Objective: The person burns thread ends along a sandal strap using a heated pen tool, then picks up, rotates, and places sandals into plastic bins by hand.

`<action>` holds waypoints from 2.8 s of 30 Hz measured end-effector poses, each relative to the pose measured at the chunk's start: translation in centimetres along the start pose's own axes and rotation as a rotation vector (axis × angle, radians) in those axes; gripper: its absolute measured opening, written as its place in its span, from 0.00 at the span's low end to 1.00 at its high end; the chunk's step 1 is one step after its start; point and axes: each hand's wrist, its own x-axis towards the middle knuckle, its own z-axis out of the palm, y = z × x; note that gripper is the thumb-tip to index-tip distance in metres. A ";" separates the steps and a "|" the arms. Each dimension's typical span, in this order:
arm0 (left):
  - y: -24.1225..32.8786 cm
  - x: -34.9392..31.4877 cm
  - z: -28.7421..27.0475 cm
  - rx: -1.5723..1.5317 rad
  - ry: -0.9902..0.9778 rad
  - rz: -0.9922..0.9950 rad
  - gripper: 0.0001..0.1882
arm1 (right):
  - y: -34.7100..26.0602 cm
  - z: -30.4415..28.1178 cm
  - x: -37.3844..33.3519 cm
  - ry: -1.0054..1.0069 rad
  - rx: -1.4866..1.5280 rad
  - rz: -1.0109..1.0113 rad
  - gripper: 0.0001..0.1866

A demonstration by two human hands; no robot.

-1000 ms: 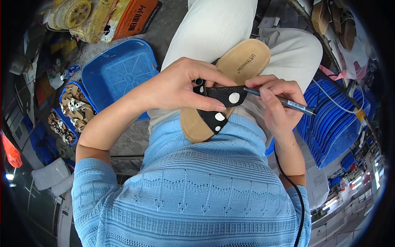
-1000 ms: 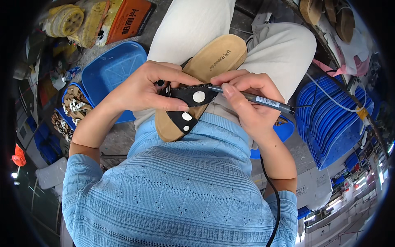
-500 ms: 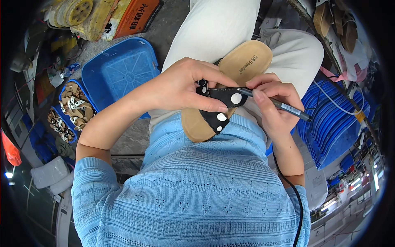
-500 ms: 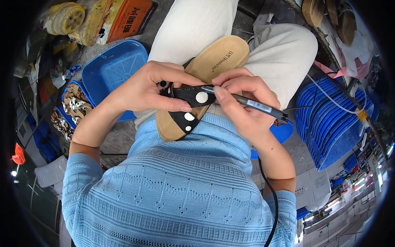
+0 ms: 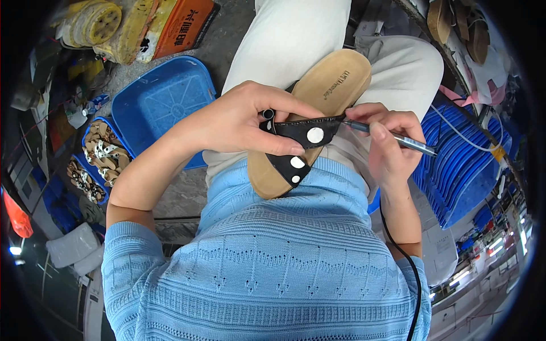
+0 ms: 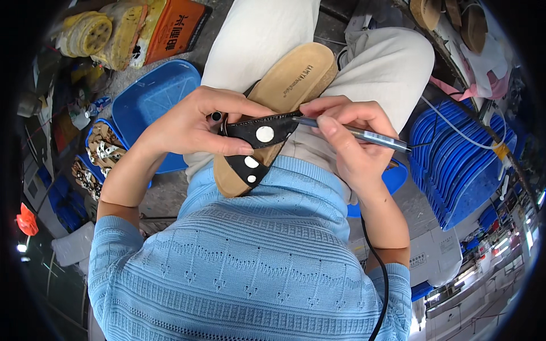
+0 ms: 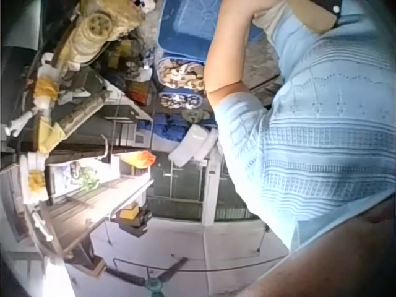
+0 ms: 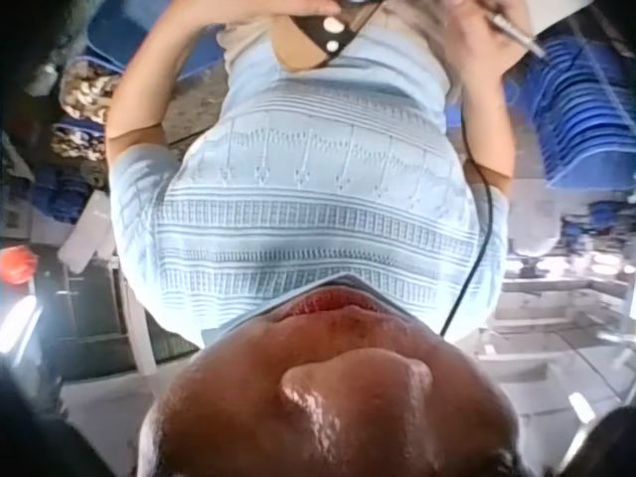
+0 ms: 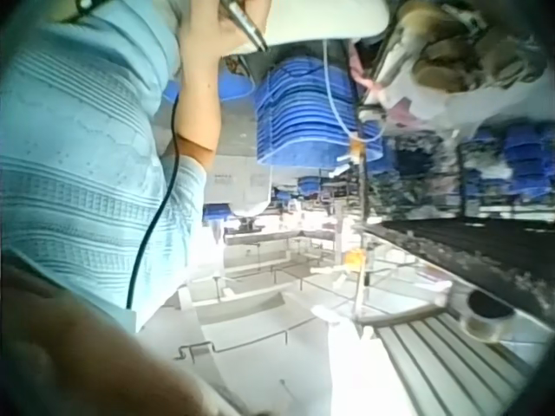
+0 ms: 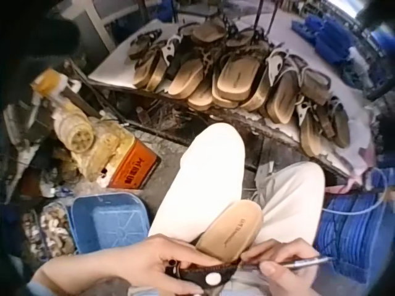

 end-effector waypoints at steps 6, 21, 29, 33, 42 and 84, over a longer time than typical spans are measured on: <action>0.1 0.5 0.0 0.000 -0.025 0.037 0.24 | 0.5 0.5 -0.2 -0.021 -0.087 -0.015 0.08; 0.1 0.4 0.1 -0.045 -0.002 -0.001 0.27 | 0.7 0.6 -0.3 0.054 -0.009 -0.010 0.07; 0.0 0.5 0.4 -0.056 0.028 0.008 0.28 | 0.9 0.4 -0.4 0.014 0.001 0.043 0.05; -0.2 0.3 0.5 -0.059 0.034 -0.028 0.28 | 1.2 0.5 -0.4 0.055 0.099 0.050 0.05; 0.3 0.4 0.2 -0.045 0.037 -0.054 0.28 | 1.4 0.7 -0.5 0.092 0.137 0.071 0.04; 0.2 0.4 0.2 -0.070 0.019 -0.055 0.30 | 2.3 0.2 -1.1 0.194 0.223 0.080 0.05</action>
